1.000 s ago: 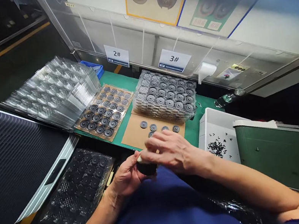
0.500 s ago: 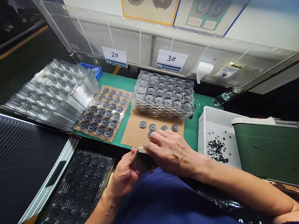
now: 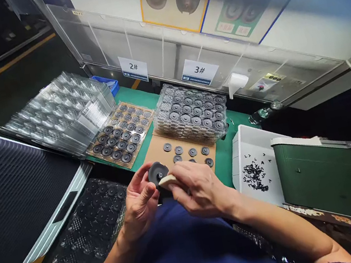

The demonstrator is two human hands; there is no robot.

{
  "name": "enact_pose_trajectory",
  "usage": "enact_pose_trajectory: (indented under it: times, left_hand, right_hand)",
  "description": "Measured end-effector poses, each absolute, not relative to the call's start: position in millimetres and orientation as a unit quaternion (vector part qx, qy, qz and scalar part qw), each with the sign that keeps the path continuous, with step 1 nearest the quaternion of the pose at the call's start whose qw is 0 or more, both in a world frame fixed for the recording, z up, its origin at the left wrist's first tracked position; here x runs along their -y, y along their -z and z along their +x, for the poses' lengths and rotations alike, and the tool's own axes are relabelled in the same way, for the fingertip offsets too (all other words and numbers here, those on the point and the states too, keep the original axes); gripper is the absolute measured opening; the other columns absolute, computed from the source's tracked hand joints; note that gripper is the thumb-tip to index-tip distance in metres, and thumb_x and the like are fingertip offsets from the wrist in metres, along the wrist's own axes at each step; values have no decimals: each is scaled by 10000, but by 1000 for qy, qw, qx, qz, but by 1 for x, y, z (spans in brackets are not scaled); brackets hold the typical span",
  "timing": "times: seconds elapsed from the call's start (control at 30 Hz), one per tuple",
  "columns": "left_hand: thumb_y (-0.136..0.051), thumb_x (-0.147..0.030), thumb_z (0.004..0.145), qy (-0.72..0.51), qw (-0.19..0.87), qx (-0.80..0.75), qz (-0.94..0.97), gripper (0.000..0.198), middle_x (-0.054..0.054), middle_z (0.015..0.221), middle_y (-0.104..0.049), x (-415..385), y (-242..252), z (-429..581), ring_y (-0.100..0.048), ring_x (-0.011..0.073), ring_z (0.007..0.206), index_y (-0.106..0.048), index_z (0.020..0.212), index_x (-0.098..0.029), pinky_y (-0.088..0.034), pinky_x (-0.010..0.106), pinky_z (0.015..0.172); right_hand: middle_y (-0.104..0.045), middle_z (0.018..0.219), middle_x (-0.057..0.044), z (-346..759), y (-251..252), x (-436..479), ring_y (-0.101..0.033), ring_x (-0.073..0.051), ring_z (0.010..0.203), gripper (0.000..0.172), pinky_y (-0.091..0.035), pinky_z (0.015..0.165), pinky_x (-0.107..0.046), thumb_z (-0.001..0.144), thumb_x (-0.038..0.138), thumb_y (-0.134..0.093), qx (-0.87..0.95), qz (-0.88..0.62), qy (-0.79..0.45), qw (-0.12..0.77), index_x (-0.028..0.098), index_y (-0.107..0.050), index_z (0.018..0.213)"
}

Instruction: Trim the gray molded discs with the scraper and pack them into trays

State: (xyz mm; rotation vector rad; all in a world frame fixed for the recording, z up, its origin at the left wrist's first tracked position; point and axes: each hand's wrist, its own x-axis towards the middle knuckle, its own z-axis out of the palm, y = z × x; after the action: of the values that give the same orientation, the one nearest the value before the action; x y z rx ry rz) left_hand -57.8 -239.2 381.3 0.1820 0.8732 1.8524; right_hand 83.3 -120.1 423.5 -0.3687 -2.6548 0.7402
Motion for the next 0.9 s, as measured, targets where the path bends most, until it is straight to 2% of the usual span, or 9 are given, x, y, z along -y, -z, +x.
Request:
enact_pose_trajectory:
  times: [0.07,0.17,0.27,0.37,0.47,0.57,0.67,0.77,0.9]
  left_hand:
    - [-925,-272,742,-762,537,-356,60,473,40,1185,-765,241,-381,-60,-710,203,1055,-769,1189,-275,-558,281,958]
    - [-894,-364,781,-705,623,-337,30,438,69,1118,-782,242,-375,-63,-732,205,957,-775,1170,-203,-589,285,891]
    - [-827,-476,832,-654,684,-322,15,397,87,1014,-791,243,-367,-63,-744,239,863,-794,1065,-156,-624,373,837]
    - [-794,-447,872,-645,700,-305,5,320,71,1065,-786,244,-366,-63,-745,260,936,-788,1072,-198,-625,438,876]
    - [-861,-391,816,-707,639,-302,4,388,53,1184,-759,243,-371,-62,-717,232,1058,-764,1165,-253,-598,363,931]
    - [-958,-248,682,-748,564,-348,34,577,53,1166,-757,240,-380,-59,-712,214,1051,-755,1221,-274,-570,289,930]
    - [-999,-218,596,-760,518,-387,70,568,45,1110,-771,240,-390,-54,-706,226,1061,-801,1126,-275,-558,283,942]
    - [-1011,-226,570,-779,471,-406,80,562,26,1101,-779,242,-400,-52,-702,225,1060,-815,1090,-306,-555,296,955]
    - [-1010,-201,557,-784,444,-426,88,561,18,1124,-775,244,-407,-57,-691,244,1092,-820,1071,-324,-556,303,943]
  right_hand:
    - [-594,829,-34,83,-424,114,-498,-158,749,190,-349,682,-301,1016,267,-473,950,-145,-215,171,184,-570,875]
    - [-594,884,-47,80,-429,103,-483,-179,797,146,-328,696,-323,1030,277,-519,972,-131,-133,144,189,-623,979]
    - [-615,998,-46,73,-438,97,-477,-190,863,143,-318,721,-330,1031,276,-568,987,-21,-81,137,242,-632,1155]
    - [-626,1100,-43,68,-443,97,-489,-192,921,202,-326,750,-326,1041,276,-564,985,56,-63,149,272,-604,1239]
    - [-623,903,-41,69,-441,100,-494,-171,791,124,-305,676,-311,1022,300,-550,984,-57,-93,144,195,-616,1020]
    - [-520,659,14,74,-439,108,-413,-125,583,232,-256,577,-299,979,300,-515,955,-165,-194,154,196,-495,773]
    - [-543,670,22,76,-446,119,-435,-111,575,236,-289,581,-280,987,300,-476,935,-137,-270,183,201,-466,773]
    - [-608,754,-5,77,-455,126,-493,-130,651,222,-329,632,-285,1022,304,-454,941,-89,-265,189,197,-508,835]
    - [-564,697,12,82,-457,126,-447,-126,609,238,-317,623,-292,1025,266,-464,943,-118,-242,195,205,-474,795]
